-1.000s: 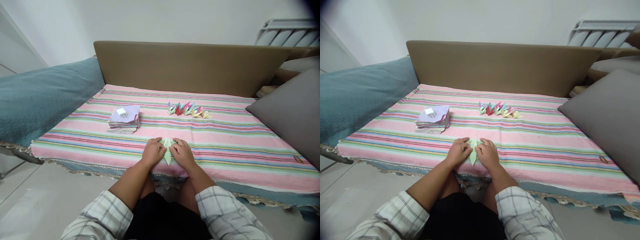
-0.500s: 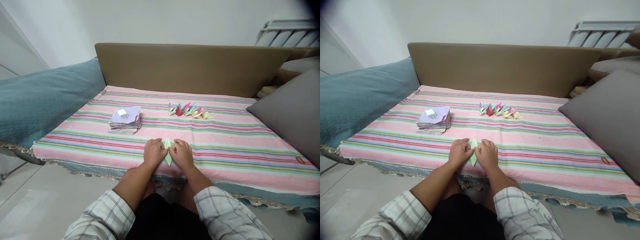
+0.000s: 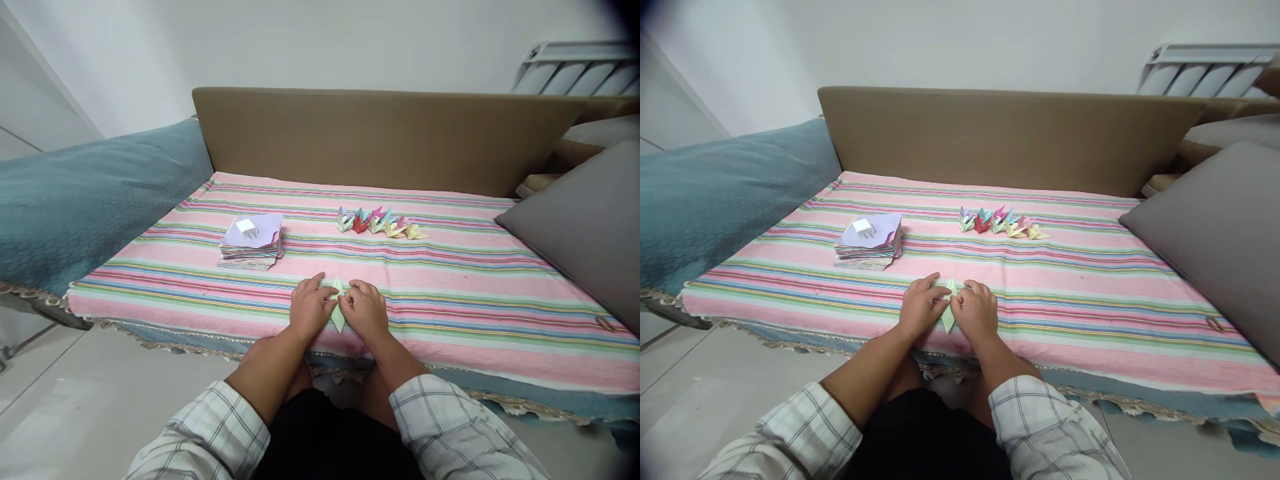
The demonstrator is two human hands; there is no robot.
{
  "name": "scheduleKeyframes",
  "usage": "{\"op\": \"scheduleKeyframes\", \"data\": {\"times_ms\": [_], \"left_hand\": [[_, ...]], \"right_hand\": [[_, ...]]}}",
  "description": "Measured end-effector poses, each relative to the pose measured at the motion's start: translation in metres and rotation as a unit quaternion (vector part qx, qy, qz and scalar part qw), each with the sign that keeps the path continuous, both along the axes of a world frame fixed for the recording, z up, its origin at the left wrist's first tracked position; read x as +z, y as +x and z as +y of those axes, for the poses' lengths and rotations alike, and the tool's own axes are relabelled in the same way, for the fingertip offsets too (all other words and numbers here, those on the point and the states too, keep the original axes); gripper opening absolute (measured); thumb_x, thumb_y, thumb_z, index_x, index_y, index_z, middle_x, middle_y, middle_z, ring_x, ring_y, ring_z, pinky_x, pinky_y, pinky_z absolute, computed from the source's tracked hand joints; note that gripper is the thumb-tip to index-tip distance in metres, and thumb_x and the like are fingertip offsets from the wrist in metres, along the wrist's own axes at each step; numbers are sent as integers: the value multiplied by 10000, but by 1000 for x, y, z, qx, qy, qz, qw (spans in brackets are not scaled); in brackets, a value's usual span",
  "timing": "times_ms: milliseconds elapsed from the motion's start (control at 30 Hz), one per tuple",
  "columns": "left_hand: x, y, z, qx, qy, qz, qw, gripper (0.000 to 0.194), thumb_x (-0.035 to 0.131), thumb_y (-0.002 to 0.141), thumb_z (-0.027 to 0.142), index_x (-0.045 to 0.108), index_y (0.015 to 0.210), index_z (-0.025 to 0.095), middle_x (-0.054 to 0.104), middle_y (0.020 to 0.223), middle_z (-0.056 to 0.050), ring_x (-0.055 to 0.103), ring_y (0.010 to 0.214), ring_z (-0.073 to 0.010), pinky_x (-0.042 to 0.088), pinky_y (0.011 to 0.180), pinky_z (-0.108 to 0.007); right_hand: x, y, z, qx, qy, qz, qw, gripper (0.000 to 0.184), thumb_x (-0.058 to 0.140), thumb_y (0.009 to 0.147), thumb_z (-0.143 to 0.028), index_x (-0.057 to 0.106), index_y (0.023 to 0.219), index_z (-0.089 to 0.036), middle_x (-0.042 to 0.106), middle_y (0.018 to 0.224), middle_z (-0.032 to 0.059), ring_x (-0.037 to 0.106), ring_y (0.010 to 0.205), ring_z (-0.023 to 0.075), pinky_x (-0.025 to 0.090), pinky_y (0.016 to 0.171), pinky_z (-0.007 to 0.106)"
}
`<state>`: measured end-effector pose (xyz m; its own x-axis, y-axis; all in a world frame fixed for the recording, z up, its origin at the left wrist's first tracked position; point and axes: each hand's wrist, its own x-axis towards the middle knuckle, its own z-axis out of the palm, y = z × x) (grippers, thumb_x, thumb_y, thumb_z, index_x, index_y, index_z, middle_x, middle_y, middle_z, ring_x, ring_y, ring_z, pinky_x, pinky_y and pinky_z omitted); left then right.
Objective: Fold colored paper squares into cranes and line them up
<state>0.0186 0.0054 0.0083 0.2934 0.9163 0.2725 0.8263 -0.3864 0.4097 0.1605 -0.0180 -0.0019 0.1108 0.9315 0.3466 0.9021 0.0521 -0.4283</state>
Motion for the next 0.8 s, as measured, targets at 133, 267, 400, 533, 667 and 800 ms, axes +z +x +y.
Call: {"op": "scheduleKeyframes", "data": {"times_ms": [133, 267, 400, 533, 667, 800], "left_hand": [[1, 0, 0, 0, -13, 30, 999, 233, 603, 789, 367, 688, 1006, 369, 437, 1387, -2, 424, 1183, -271, 375, 955, -444], [3, 0, 1, -3, -32, 37, 999, 264, 589, 797, 403, 669, 1047, 387, 429, 1391, 2, 410, 1194, -278, 366, 971, -455], [2, 0, 2, -4, -36, 45, 998, 288, 580, 801, 411, 651, 1080, 390, 410, 1406, 7, 402, 1199, -279, 372, 966, -455], [2, 0, 2, -2, -38, 64, 997, 321, 567, 808, 404, 628, 1123, 384, 378, 1429, 3, 386, 1217, -282, 359, 980, -452], [4, 1, 1, 0, -57, 75, 996, 357, 530, 823, 420, 586, 1175, 400, 308, 1470, 11, 326, 1273, -306, 315, 1011, -481], [4, 2, 2, 3, -75, 85, 994, 405, 515, 822, 424, 539, 1225, 402, 257, 1495, 0, 260, 1328, -315, 278, 1029, -504]], "right_hand": [[-2, 1, 0, 4, 15, 1, 1000, 66, 564, 789, -278, 577, 757, -221, 612, 1110, 32, 498, 1029, 220, 344, 824, 351], [-5, 1, -2, 36, 28, -5, 999, 111, 530, 827, -272, 594, 913, -244, 598, 1131, 34, 496, 1051, 208, 333, 854, 355], [-6, 1, -2, 29, 16, -8, 999, 121, 534, 831, -290, 617, 911, -253, 590, 1142, 35, 496, 1061, 214, 335, 863, 360], [-6, 1, -1, 25, 2, -14, 1000, 142, 527, 834, -297, 625, 927, -253, 585, 1153, 38, 497, 1058, 213, 342, 862, 362], [-6, 0, -1, 26, -8, -30, 999, 222, 513, 843, -304, 612, 1037, -263, 575, 1174, 45, 483, 1076, 216, 342, 869, 365], [-4, -1, -1, 23, -20, -55, 998, 282, 506, 846, -304, 599, 1111, -272, 557, 1195, 52, 472, 1088, 221, 349, 875, 370]]}}
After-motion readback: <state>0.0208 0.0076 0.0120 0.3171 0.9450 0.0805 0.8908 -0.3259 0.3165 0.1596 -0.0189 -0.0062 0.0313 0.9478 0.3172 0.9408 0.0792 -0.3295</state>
